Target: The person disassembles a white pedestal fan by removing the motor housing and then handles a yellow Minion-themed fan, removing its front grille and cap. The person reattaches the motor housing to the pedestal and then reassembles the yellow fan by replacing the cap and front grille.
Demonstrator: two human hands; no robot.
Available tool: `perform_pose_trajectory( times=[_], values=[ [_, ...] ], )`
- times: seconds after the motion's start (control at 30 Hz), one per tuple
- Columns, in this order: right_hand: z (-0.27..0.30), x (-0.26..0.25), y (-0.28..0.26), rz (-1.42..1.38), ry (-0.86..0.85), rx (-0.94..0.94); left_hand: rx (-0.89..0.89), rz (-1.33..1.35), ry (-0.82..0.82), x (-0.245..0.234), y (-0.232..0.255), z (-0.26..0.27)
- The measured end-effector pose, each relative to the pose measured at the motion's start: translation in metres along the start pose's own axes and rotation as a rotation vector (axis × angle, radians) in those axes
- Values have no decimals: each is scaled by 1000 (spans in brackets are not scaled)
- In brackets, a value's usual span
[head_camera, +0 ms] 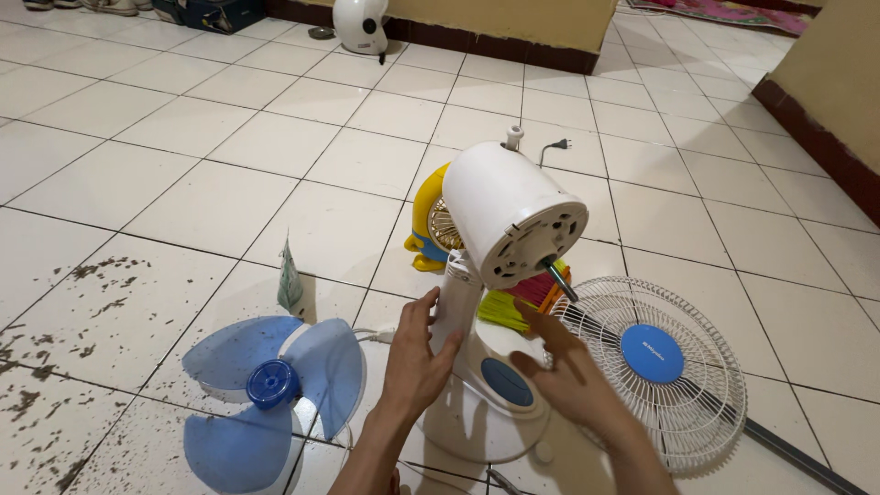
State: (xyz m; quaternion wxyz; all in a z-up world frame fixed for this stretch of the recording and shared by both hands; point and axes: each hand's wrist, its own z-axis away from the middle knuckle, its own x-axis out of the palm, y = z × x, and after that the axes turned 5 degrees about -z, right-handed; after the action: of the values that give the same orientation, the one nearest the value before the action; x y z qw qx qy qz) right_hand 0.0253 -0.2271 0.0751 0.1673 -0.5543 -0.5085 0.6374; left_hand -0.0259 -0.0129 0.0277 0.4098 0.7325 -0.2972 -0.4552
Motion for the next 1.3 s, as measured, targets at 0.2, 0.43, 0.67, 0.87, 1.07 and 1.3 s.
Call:
perform_pose_trajectory(
  times=[0.2,0.43,0.67,0.87,1.07,1.3],
  values=[
    [4,60,36,85,31,-128,79,-2,20,0,-1,0],
    [3,67,97,449,-144,158,25,38,-14,3,-12,-3],
    [8,43,123,352,-170,306,-30,63,-18,10,-12,-3],
    [13,48,104,410,-85,328,-43,184,-42,5,-21,-3],
    [24,69,73,360,3,334,-76,352,-86,7,-36,-6],
    [16,84,68,339,-64,372,-127,457,-75,10,-52,-10]
  ],
)
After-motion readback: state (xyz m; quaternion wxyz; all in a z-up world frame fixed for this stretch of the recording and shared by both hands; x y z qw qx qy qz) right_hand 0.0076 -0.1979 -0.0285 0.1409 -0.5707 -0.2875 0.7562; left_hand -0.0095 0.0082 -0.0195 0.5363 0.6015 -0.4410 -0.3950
